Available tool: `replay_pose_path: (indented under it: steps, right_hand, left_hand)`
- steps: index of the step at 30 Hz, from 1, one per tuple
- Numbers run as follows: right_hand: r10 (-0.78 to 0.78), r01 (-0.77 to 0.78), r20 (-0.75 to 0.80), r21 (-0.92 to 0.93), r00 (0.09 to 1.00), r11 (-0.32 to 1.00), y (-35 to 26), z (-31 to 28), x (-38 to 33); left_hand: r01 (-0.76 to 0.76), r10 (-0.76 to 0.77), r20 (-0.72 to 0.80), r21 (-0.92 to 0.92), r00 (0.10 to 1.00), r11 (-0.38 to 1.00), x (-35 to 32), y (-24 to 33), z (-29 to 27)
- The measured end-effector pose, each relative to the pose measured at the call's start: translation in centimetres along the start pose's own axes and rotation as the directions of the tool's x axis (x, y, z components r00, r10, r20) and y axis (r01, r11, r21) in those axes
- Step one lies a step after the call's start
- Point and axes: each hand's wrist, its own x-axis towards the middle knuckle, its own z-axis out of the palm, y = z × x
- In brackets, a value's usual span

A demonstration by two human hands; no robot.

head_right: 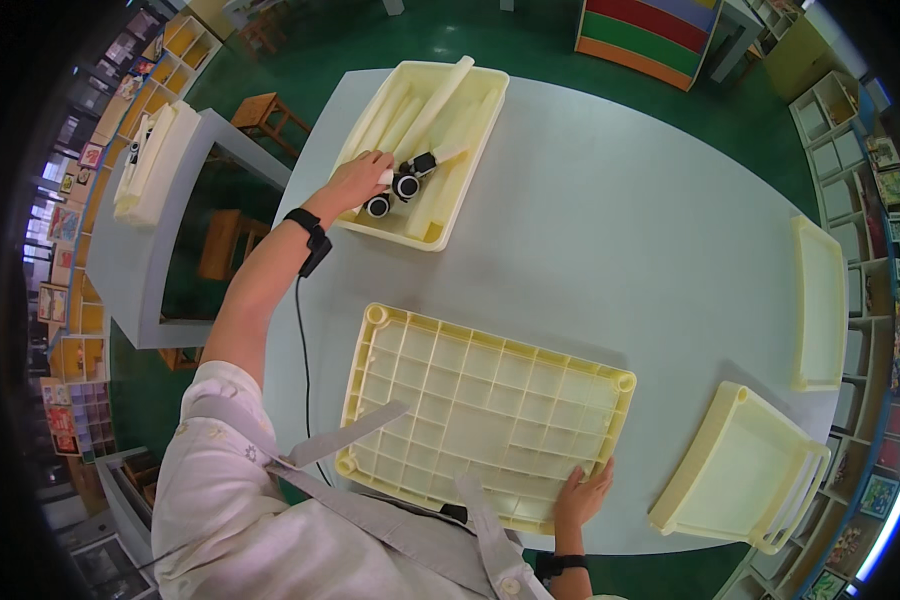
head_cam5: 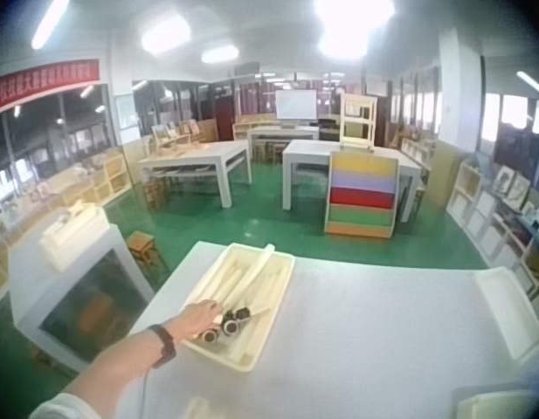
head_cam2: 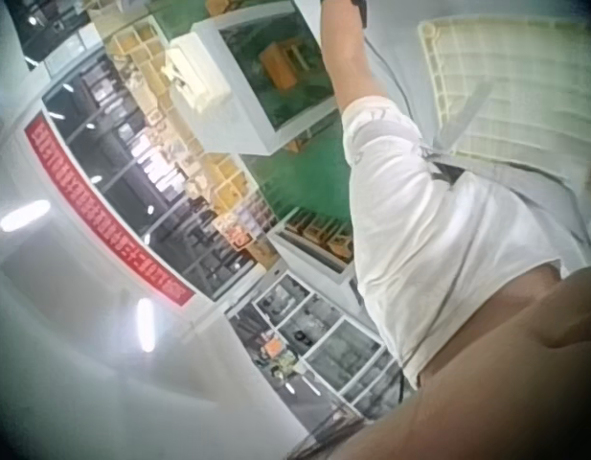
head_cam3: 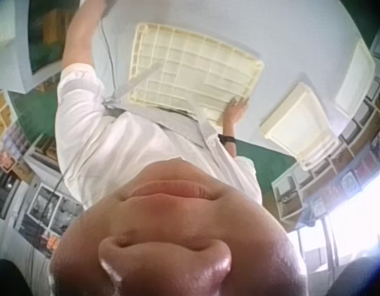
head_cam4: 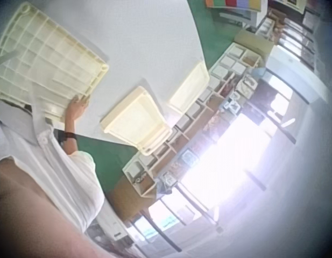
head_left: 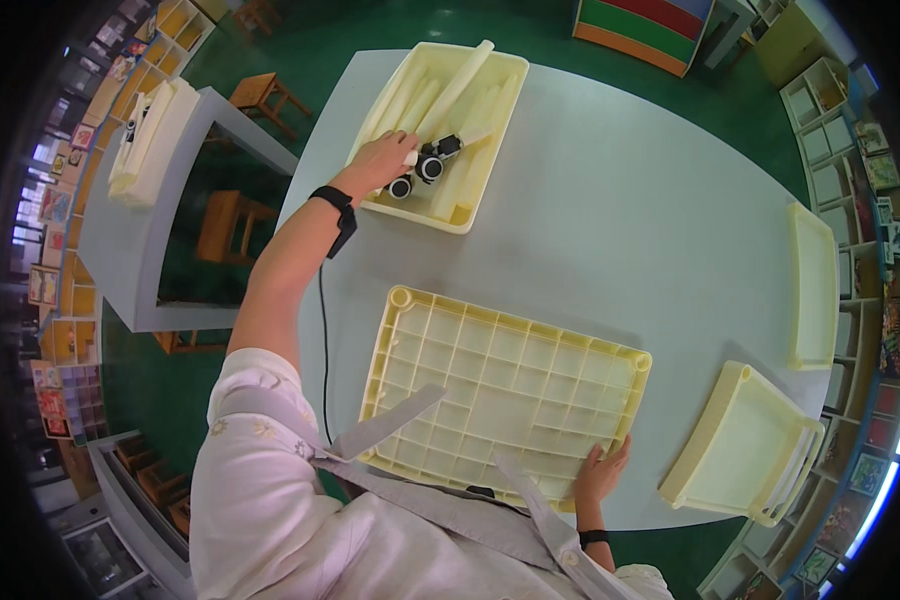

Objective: Assemble a plastic multi-tier storage cart by attaching wheels, pillars, and shelves.

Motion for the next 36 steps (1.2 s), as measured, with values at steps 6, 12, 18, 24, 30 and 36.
replay_pose_path:
  steps: [6, 12, 18, 24, 30, 36]
  right_hand:
    - [-0.030, 0.030, -0.010, -0.038, 0.999, 0.999, 0.0, 0.5, 0.0]
    - [-0.054, 0.054, -0.020, -0.004, 0.998, 0.999, -0.5, -0.3, -0.2]
    - [-0.176, 0.178, -0.033, 0.055, 0.984, 0.982, 1.2, -0.6, 0.2]
    - [-0.633, 0.333, 0.187, 0.721, 0.751, 0.607, -10.0, -8.7, -0.5]
    - [-0.725, 0.321, 0.552, 0.657, 0.411, 0.682, -15.3, -6.8, -5.5]
    - [-0.467, -0.484, 0.738, 0.674, 0.488, 0.559, -10.5, -5.0, -5.8]
  left_hand:
    - [0.217, -0.200, 0.115, -0.161, 0.973, 0.963, 1.7, -0.5, 1.4]
    - [0.191, -0.191, 0.004, 0.030, 0.982, 0.981, -1.7, 0.4, -1.7]
    - [0.260, -0.424, -0.154, -0.593, 0.892, 0.762, -9.4, 6.5, -9.6]
    - [0.249, -0.055, 0.252, -0.852, 0.966, 0.461, -21.7, 21.4, -9.1]
    - [0.218, 0.063, 0.239, -0.947, 0.969, 0.236, -27.1, 29.7, -6.3]
    - [0.466, -0.304, 0.408, -0.872, 0.861, 0.151, -33.1, 25.1, -0.7]
